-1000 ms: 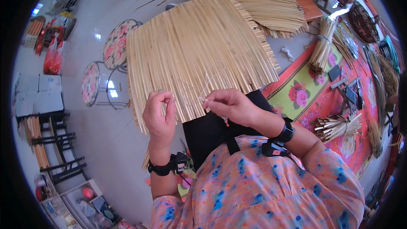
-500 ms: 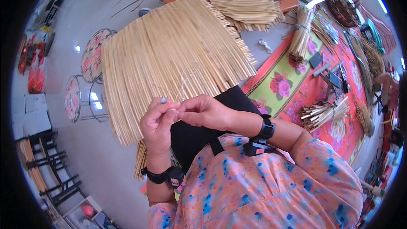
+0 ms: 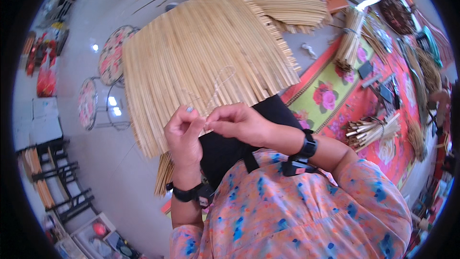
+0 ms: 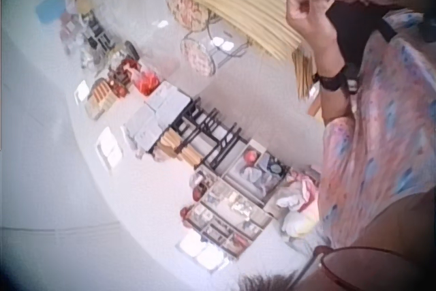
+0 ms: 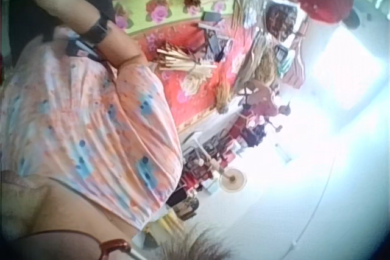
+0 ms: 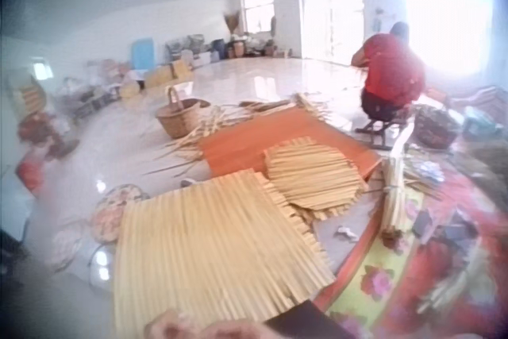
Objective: The person weaves a bamboo mat using thin strips of wood and thread. They trim the edges of the strips with scissors, thread a needle, and sew through the bamboo to secure the structure.
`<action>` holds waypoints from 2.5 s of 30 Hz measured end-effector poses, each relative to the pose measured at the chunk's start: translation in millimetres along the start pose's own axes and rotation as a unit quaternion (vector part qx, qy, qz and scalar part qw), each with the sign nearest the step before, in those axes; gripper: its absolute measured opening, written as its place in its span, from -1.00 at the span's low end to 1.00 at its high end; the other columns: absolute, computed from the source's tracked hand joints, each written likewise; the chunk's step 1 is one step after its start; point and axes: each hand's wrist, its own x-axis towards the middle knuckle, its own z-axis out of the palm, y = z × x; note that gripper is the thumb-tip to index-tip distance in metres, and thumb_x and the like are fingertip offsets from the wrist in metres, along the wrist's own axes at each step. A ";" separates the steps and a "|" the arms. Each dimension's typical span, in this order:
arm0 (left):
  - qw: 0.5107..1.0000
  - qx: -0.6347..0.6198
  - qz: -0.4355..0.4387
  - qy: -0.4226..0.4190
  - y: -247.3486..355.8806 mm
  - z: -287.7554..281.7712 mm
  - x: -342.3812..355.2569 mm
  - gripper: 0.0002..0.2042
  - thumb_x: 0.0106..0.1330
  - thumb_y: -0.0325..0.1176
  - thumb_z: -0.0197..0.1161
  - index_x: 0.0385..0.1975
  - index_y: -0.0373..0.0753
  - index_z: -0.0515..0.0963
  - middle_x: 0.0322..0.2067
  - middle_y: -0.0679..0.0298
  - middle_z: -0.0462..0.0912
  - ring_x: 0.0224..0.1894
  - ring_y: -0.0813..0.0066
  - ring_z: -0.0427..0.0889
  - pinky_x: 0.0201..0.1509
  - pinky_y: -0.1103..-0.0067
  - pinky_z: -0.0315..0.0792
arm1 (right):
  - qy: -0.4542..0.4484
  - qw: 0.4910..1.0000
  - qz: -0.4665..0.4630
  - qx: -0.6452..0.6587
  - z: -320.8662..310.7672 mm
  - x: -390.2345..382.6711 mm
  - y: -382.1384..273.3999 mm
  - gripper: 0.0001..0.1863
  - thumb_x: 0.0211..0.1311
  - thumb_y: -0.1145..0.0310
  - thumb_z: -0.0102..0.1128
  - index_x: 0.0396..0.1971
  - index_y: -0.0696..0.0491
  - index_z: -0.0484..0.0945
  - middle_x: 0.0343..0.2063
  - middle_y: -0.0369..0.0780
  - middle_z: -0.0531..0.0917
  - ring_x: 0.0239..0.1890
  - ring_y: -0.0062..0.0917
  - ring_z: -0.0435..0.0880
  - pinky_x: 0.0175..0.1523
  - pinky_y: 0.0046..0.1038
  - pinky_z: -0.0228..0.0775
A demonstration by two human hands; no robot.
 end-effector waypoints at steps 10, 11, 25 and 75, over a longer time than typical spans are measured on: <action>0.998 -0.043 -0.031 -0.027 -3.5 -3.3 -3.1 -0.82 0.32 -0.37 0.22 -0.18 -0.32 0.52 -0.40 0.38 0.48 -0.36 0.68 0.43 -0.30 0.74 0.30 | 0.026 0.994 0.026 0.107 -11.5 2.0 -2.5 -0.86 0.37 0.38 0.07 -0.25 0.13 0.55 -0.64 -0.45 0.37 -0.61 -0.81 0.28 -0.55 -0.70 0.08; 0.997 -0.044 -0.057 -0.038 -4.2 -1.4 -4.7 -0.81 0.28 -0.43 0.26 -0.15 -0.30 0.54 -0.35 0.38 0.49 -0.32 0.68 0.46 -0.27 0.75 0.34 | 0.040 0.995 0.032 0.086 -7.9 1.1 -6.7 -0.86 0.38 0.38 0.06 -0.25 0.13 0.54 -0.62 -0.44 0.38 -0.59 -0.80 0.31 -0.51 -0.71 0.14; 0.951 -0.287 0.047 0.105 44.3 -106.9 23.1 -0.88 0.41 -0.36 0.09 -0.28 -0.26 0.52 -0.27 0.09 0.61 -0.42 0.52 0.53 -0.40 0.69 0.43 | -0.040 0.935 0.026 -0.352 -59.6 12.3 -42.2 -0.84 0.33 0.45 0.09 -0.18 0.17 0.59 -0.47 -0.42 0.54 -0.40 -0.81 0.44 -0.30 -0.70 0.32; 0.946 0.314 0.074 0.028 1.3 -10.9 -11.3 -0.95 0.18 -0.58 0.25 -0.39 -0.35 0.53 -0.55 0.14 0.63 -0.51 0.46 0.65 -0.44 0.58 0.49 | 0.088 0.898 -0.193 -0.385 7.3 30.7 -9.9 -0.82 0.00 0.52 0.39 -0.33 0.16 0.66 -0.46 -0.26 0.63 -0.46 -0.64 0.57 -0.32 -0.60 0.46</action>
